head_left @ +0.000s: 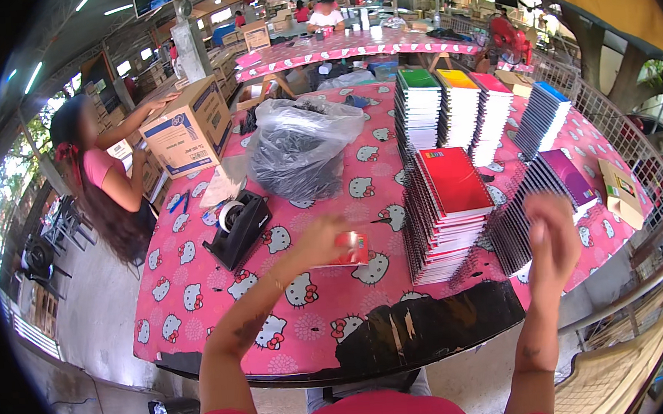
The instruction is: The person collates red and purple notebooks into stacks on a table and secures them with a piece of tape from a dispenser.
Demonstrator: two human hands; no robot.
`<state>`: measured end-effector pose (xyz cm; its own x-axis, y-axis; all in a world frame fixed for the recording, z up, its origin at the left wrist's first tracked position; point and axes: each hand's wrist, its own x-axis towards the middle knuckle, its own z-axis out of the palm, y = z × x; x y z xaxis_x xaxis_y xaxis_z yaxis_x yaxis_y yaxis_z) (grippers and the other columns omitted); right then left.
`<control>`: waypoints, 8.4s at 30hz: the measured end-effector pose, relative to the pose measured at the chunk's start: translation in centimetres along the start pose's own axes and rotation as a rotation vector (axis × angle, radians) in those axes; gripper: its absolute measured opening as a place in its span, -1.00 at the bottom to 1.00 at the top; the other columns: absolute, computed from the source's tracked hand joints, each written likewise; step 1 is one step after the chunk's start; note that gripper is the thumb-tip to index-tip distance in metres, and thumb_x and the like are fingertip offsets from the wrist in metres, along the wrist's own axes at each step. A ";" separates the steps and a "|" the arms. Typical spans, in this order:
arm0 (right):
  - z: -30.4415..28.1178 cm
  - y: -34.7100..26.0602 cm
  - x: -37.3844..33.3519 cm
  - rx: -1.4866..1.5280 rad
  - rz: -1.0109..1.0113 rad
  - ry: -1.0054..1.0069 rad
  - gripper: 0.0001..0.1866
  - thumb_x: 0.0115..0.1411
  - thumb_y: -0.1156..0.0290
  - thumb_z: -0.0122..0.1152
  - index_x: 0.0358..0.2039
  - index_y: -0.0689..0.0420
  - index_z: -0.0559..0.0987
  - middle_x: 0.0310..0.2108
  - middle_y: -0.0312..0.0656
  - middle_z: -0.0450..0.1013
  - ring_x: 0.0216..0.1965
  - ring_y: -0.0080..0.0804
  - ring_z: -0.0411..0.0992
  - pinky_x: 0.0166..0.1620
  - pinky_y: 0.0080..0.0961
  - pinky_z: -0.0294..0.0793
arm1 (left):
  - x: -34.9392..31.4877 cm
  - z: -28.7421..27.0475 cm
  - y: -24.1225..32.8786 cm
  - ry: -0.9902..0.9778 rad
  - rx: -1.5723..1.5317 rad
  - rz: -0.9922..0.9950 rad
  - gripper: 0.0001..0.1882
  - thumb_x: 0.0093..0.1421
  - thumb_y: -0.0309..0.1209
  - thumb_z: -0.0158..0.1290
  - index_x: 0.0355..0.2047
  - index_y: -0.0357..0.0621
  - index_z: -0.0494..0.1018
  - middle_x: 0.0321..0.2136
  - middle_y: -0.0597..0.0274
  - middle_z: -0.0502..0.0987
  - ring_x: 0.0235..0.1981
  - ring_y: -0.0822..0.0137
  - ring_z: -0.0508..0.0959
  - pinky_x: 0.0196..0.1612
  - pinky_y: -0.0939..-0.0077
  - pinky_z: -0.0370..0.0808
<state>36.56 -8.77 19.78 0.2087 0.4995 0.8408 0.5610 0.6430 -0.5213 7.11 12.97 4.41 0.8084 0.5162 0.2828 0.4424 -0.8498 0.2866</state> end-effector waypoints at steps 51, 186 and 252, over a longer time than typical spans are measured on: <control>13.8 10.1 -20.1 0.518 0.880 -0.574 -0.74 0.11 0.55 0.34 -0.16 0.26 0.61 -0.27 -0.26 0.55 -0.23 -0.57 0.48 -0.11 -0.61 0.45 | -14.8 4.0 -8.9 0.362 0.589 -0.684 -0.78 0.23 -0.27 0.06 -0.35 -0.18 0.43 -0.33 0.07 0.50 -0.26 0.11 0.54 -0.24 0.24 0.55; 15.6 9.4 -20.9 0.515 0.777 -0.538 -0.73 0.13 0.63 0.23 -0.12 0.28 0.60 -0.30 -0.31 0.56 -0.25 -0.65 0.44 -0.18 -0.61 0.45 | -8.3 3.2 12.8 0.125 0.331 -0.112 -0.14 0.22 0.16 -0.10 0.33 -0.23 0.10 0.36 0.00 0.09 0.39 0.05 0.07 0.35 -0.13 -0.04; 10.3 6.7 -17.3 0.066 0.332 -0.387 -0.85 0.14 0.51 0.03 -0.29 0.31 0.39 -0.34 -0.18 0.36 -0.33 -0.48 0.29 -0.24 -0.55 0.23 | -8.1 1.6 9.3 0.156 0.100 -0.060 -0.69 0.07 -0.43 0.09 -0.13 -0.11 0.50 -0.20 0.13 0.52 -0.14 0.09 0.54 -0.05 0.19 0.45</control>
<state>28.46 -7.11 0.20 0.0485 0.8535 0.5189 0.4605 0.4419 -0.7699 5.32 0.68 3.30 0.7127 0.5698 0.4090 0.5305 -0.8194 0.2171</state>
